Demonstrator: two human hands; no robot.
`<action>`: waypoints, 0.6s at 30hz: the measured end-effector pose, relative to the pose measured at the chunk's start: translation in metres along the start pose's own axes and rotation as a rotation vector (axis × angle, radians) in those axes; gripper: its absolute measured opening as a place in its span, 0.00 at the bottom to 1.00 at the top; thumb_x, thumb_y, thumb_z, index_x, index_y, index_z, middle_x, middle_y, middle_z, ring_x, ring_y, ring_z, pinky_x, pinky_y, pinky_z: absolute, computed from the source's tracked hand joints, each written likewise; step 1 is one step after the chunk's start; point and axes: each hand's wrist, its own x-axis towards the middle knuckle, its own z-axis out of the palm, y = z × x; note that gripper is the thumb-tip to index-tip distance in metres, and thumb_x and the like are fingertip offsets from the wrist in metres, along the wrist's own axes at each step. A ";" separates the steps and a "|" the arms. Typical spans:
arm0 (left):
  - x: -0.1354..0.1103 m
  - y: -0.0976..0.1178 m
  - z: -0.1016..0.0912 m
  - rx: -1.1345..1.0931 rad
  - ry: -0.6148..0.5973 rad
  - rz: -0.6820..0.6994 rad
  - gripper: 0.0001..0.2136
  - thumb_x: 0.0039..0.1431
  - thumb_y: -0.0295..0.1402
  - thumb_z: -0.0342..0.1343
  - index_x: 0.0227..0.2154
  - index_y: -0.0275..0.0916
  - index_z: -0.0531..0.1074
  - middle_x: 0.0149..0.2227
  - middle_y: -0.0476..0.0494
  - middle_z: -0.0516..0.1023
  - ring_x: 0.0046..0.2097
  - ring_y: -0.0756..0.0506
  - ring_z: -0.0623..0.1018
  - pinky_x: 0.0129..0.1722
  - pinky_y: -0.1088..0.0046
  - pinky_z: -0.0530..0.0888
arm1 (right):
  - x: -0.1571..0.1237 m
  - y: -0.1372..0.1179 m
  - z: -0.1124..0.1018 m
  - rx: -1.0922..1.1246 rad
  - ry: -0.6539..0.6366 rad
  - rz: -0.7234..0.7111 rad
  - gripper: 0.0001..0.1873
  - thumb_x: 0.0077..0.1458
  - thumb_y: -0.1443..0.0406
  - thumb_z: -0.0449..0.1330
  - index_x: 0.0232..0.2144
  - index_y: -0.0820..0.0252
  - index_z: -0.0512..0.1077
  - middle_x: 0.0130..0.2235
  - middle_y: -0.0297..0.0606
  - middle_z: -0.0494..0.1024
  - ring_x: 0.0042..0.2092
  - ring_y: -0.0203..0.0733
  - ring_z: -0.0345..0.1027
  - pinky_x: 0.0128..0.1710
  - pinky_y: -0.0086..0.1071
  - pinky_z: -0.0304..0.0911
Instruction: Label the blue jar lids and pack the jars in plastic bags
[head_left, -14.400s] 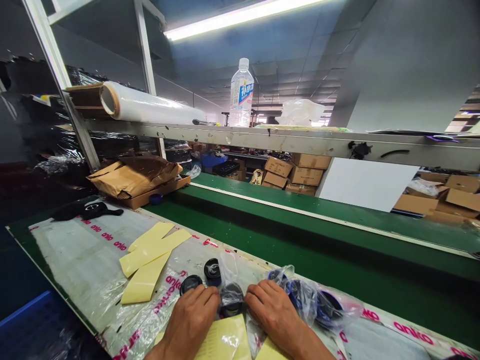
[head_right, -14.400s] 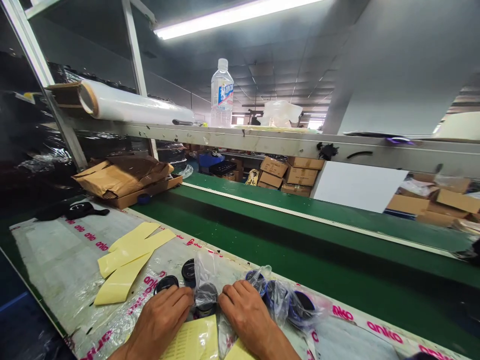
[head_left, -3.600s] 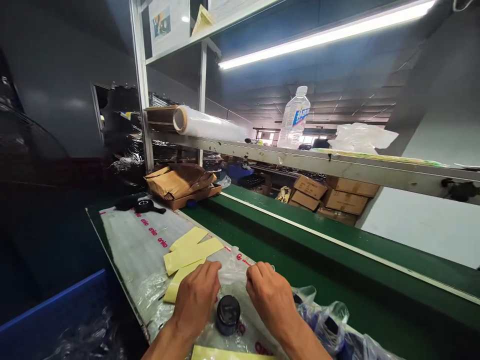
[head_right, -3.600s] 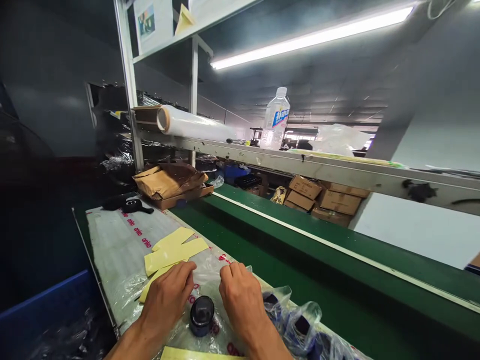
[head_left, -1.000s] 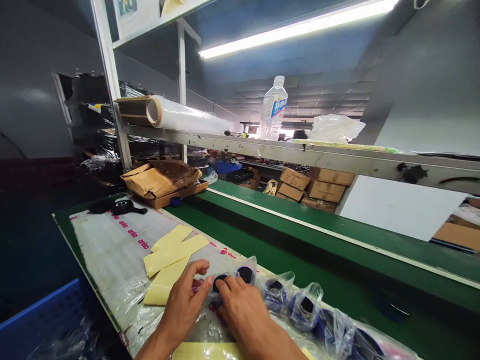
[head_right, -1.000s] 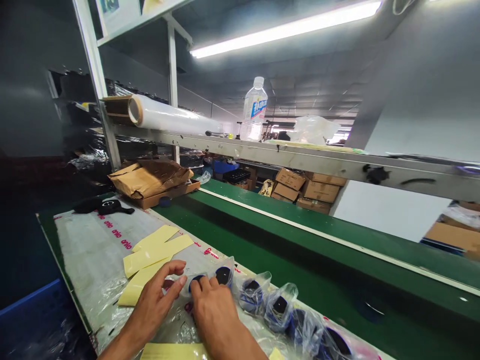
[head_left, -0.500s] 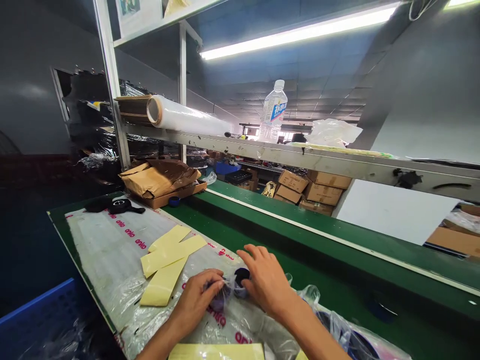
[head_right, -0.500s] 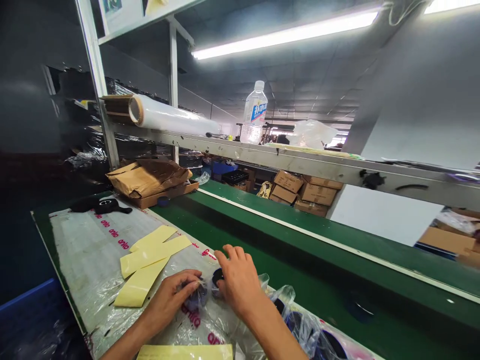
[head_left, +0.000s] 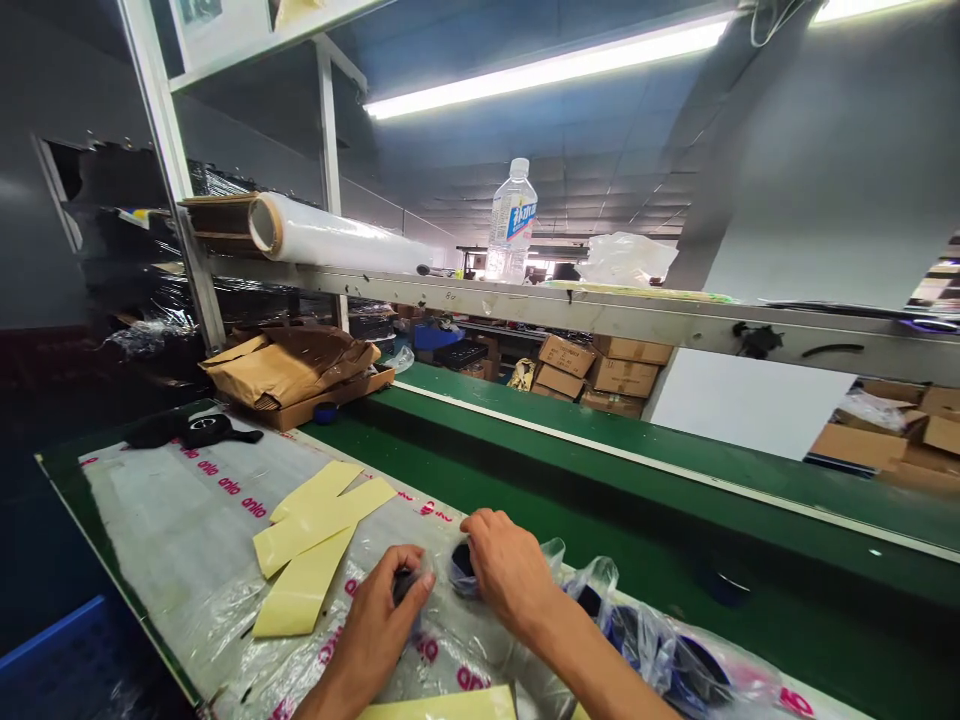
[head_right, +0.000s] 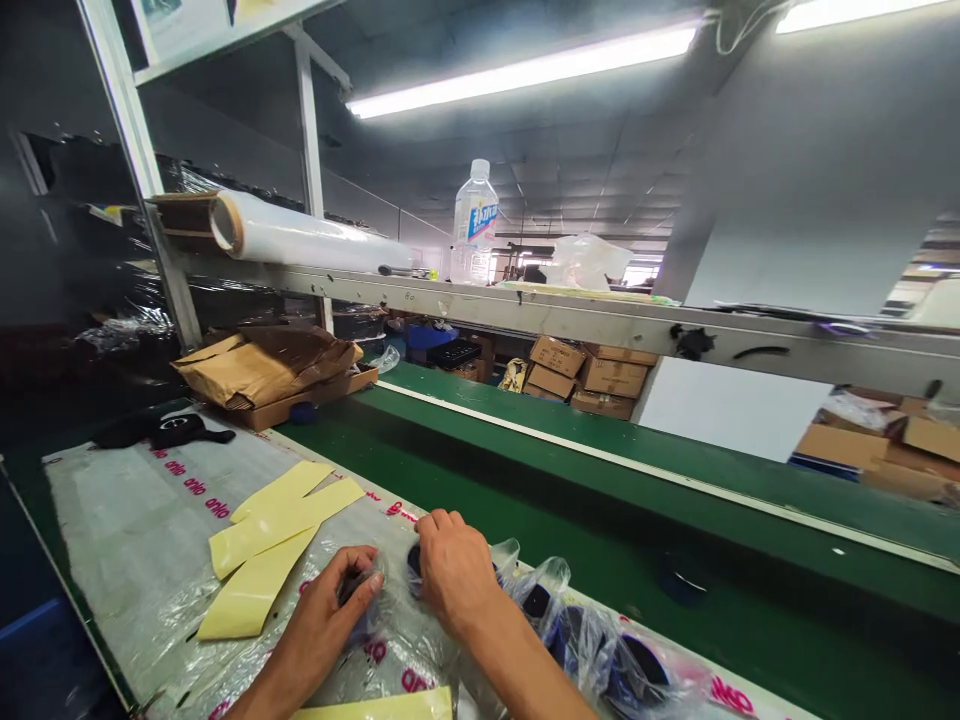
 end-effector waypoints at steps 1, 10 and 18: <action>-0.002 0.000 -0.001 -0.006 -0.019 -0.010 0.13 0.62 0.45 0.53 0.41 0.41 0.71 0.50 0.39 0.79 0.53 0.38 0.77 0.54 0.57 0.72 | -0.003 0.000 -0.001 0.026 0.027 -0.014 0.14 0.63 0.67 0.55 0.50 0.59 0.71 0.52 0.43 0.76 0.49 0.47 0.71 0.44 0.36 0.66; 0.005 -0.008 -0.005 0.042 -0.183 -0.031 0.33 0.45 0.29 0.63 0.58 0.39 0.67 0.60 0.38 0.73 0.62 0.36 0.71 0.65 0.54 0.64 | 0.000 -0.012 0.012 0.131 -0.040 0.030 0.10 0.60 0.70 0.56 0.38 0.59 0.78 0.42 0.42 0.80 0.47 0.46 0.72 0.43 0.34 0.64; 0.007 0.007 0.005 0.128 -0.206 0.135 0.27 0.45 0.28 0.60 0.53 0.42 0.70 0.57 0.41 0.75 0.58 0.38 0.74 0.60 0.59 0.69 | -0.009 -0.033 0.011 0.311 -0.040 0.023 0.09 0.57 0.69 0.58 0.33 0.56 0.80 0.39 0.39 0.82 0.45 0.45 0.74 0.50 0.37 0.60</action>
